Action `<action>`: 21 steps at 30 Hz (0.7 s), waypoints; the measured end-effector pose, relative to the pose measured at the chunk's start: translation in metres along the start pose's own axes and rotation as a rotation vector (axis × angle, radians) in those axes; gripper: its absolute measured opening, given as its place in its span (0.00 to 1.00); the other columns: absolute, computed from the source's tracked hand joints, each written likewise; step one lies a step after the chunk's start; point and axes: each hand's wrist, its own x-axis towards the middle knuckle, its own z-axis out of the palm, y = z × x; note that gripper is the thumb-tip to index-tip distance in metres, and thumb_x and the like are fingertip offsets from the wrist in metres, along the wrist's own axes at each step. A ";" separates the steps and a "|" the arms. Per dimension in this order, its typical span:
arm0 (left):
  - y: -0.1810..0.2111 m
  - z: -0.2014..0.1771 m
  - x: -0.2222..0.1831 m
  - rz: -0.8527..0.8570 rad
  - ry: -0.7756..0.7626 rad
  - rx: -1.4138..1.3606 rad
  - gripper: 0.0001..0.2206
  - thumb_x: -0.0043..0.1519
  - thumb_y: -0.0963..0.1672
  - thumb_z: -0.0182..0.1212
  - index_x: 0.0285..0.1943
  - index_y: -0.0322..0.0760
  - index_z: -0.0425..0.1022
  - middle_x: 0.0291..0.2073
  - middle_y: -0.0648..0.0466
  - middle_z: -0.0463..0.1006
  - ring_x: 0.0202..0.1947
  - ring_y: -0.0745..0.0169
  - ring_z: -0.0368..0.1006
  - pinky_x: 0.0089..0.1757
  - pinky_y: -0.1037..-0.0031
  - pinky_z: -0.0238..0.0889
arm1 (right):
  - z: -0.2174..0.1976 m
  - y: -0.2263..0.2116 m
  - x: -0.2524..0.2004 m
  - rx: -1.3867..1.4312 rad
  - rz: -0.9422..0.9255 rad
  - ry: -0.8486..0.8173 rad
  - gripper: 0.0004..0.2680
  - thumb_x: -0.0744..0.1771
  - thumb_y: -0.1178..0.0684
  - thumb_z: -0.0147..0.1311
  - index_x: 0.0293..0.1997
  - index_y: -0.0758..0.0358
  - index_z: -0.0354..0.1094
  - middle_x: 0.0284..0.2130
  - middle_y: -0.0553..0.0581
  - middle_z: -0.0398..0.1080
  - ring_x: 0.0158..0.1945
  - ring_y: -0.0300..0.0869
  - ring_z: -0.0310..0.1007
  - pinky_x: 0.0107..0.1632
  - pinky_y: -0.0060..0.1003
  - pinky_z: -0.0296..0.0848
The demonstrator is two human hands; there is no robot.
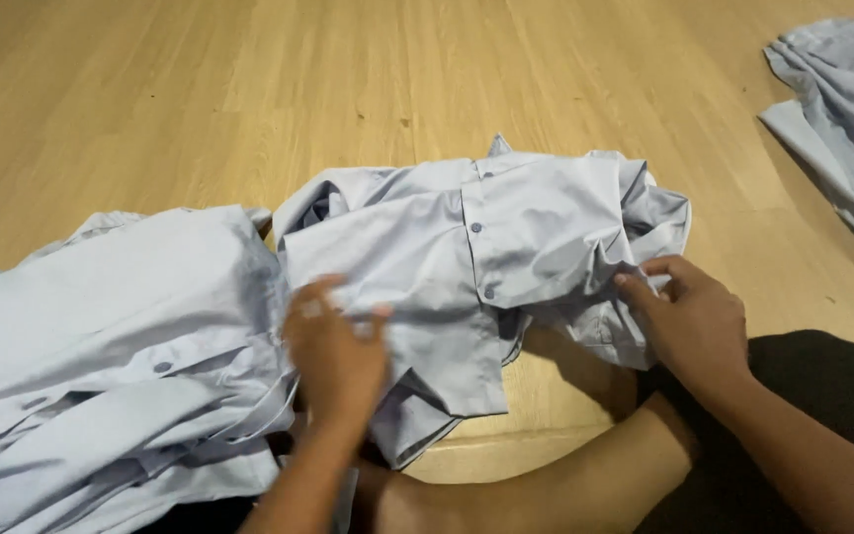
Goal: A person is sitting on the floor inspecting school shirts, using scissors to trim loose threads and checking the collars, name tags, and buttons.
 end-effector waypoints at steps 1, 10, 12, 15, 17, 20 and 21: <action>0.022 -0.005 -0.008 0.091 -0.195 -0.114 0.20 0.53 0.48 0.72 0.52 0.38 0.75 0.52 0.48 0.74 0.57 0.46 0.67 0.58 0.57 0.56 | -0.003 -0.003 -0.006 0.026 0.056 -0.022 0.14 0.66 0.34 0.55 0.46 0.49 0.75 0.26 0.56 0.75 0.36 0.50 0.76 0.48 0.44 0.65; 0.113 0.024 -0.054 0.217 -0.756 -0.257 0.33 0.57 0.52 0.68 0.69 0.34 0.63 0.61 0.38 0.70 0.64 0.32 0.64 0.56 0.46 0.62 | -0.002 0.004 -0.020 0.233 0.151 -0.124 0.12 0.63 0.34 0.63 0.43 0.42 0.82 0.29 0.58 0.79 0.42 0.54 0.79 0.50 0.46 0.72; 0.111 0.042 -0.051 0.212 -0.738 -0.256 0.32 0.59 0.52 0.67 0.69 0.34 0.63 0.61 0.38 0.70 0.64 0.32 0.65 0.57 0.47 0.63 | 0.000 0.012 -0.022 0.269 0.154 -0.142 0.11 0.63 0.34 0.63 0.44 0.40 0.82 0.29 0.57 0.80 0.43 0.53 0.79 0.51 0.45 0.72; 0.109 0.065 -0.038 0.157 -0.728 -0.277 0.30 0.62 0.53 0.64 0.68 0.34 0.65 0.60 0.37 0.71 0.63 0.30 0.66 0.59 0.48 0.61 | 0.000 0.013 -0.026 0.296 0.160 -0.153 0.10 0.64 0.36 0.63 0.45 0.39 0.82 0.32 0.58 0.81 0.46 0.51 0.79 0.52 0.45 0.73; 0.111 0.072 -0.028 0.129 -0.754 -0.272 0.28 0.64 0.52 0.62 0.69 0.34 0.65 0.61 0.37 0.71 0.64 0.31 0.66 0.60 0.50 0.61 | -0.010 0.001 -0.030 0.296 0.151 -0.180 0.12 0.64 0.37 0.62 0.50 0.40 0.81 0.35 0.63 0.81 0.50 0.57 0.79 0.53 0.50 0.73; 0.118 0.079 -0.016 0.087 -0.853 -0.270 0.29 0.67 0.52 0.56 0.74 0.36 0.60 0.67 0.38 0.68 0.68 0.34 0.63 0.62 0.49 0.60 | -0.002 0.007 -0.024 0.297 0.115 -0.211 0.12 0.64 0.37 0.61 0.51 0.38 0.81 0.37 0.62 0.81 0.53 0.56 0.78 0.55 0.50 0.73; 0.121 0.079 -0.013 0.087 -0.863 -0.271 0.29 0.67 0.52 0.56 0.74 0.36 0.60 0.67 0.38 0.68 0.68 0.34 0.63 0.62 0.49 0.60 | -0.002 0.008 -0.021 0.294 0.125 -0.211 0.12 0.64 0.37 0.61 0.51 0.38 0.81 0.37 0.62 0.81 0.53 0.56 0.78 0.55 0.50 0.73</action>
